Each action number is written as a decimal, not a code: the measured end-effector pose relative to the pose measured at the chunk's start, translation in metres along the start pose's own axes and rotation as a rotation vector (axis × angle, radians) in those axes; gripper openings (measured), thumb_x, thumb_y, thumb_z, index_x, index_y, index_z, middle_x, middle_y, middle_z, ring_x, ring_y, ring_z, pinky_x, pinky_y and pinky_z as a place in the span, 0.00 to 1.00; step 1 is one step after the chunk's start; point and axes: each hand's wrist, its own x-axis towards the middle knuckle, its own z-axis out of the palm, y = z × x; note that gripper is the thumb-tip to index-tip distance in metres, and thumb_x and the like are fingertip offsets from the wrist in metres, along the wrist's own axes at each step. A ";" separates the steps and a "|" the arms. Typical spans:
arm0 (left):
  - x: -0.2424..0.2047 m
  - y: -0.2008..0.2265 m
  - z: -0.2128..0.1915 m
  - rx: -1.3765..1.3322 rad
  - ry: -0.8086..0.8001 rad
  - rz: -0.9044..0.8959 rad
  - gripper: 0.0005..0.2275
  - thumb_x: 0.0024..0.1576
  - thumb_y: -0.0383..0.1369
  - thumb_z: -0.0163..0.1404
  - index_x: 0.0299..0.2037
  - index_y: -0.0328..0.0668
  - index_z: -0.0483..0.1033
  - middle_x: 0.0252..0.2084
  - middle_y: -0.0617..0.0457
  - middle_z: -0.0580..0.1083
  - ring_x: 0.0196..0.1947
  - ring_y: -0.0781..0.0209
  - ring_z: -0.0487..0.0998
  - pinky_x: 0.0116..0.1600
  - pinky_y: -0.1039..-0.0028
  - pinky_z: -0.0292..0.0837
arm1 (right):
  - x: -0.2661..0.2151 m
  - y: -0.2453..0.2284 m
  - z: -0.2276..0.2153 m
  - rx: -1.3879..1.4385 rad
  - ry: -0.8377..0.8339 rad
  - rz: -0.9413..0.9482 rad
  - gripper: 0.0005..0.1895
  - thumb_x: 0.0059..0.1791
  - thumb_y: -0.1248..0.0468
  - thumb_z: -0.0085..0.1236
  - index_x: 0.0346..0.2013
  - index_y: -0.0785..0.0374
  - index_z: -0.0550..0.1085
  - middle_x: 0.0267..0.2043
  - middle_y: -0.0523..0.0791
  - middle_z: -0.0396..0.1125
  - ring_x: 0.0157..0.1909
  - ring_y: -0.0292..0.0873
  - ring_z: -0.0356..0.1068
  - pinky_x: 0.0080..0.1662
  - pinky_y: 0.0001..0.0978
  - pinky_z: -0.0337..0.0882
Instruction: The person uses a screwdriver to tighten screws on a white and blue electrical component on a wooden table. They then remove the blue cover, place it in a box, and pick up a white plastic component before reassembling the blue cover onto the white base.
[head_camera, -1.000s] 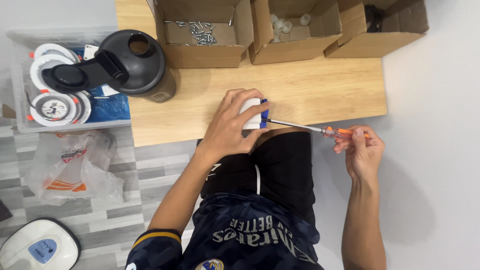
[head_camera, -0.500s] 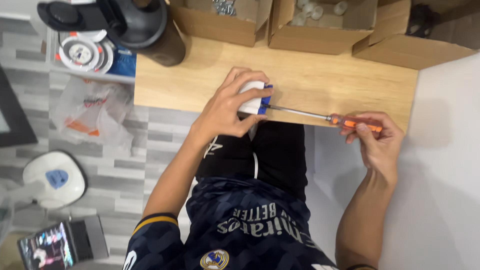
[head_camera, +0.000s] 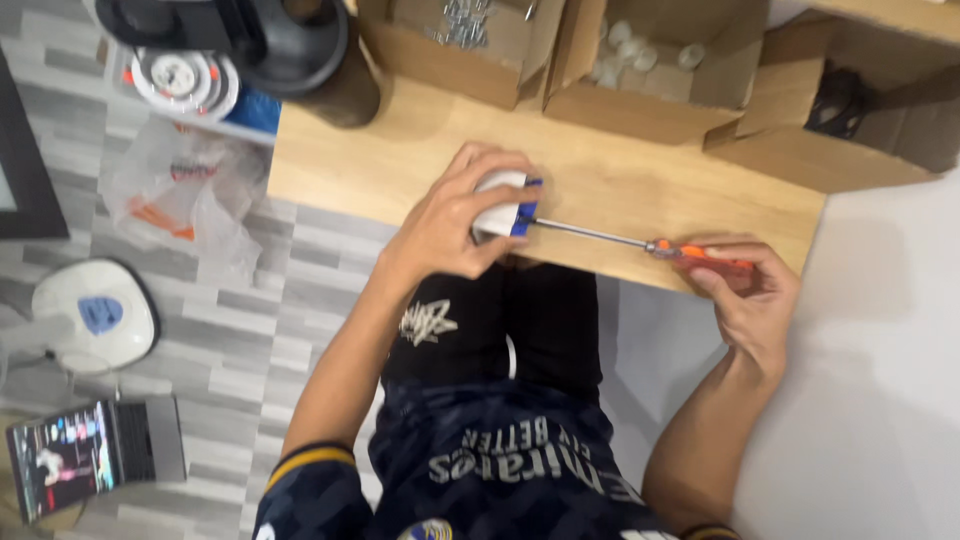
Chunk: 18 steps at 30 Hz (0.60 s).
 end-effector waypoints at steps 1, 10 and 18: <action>-0.003 0.007 -0.001 -0.003 0.002 -0.017 0.16 0.63 0.36 0.59 0.58 0.35 0.81 0.65 0.41 0.72 0.63 0.37 0.73 0.69 0.43 0.71 | -0.004 0.001 0.000 0.002 -0.010 0.015 0.12 0.55 0.76 0.63 0.51 0.67 0.71 0.55 0.61 0.71 0.61 0.63 0.77 0.59 0.51 0.89; 0.004 0.007 -0.009 -0.043 -0.034 -0.033 0.14 0.65 0.35 0.59 0.57 0.38 0.79 0.63 0.44 0.72 0.60 0.36 0.71 0.67 0.46 0.73 | 0.012 -0.033 0.021 -0.285 0.022 0.188 0.20 0.54 0.78 0.54 0.62 0.72 0.72 0.63 0.57 0.73 0.63 0.52 0.77 0.63 0.43 0.81; 0.003 0.007 -0.009 -0.055 -0.024 -0.062 0.15 0.63 0.34 0.64 0.57 0.42 0.78 0.65 0.44 0.72 0.60 0.36 0.70 0.68 0.48 0.71 | 0.008 -0.017 0.005 -0.267 0.060 0.068 0.11 0.55 0.74 0.67 0.50 0.69 0.76 0.52 0.56 0.73 0.58 0.53 0.77 0.63 0.40 0.79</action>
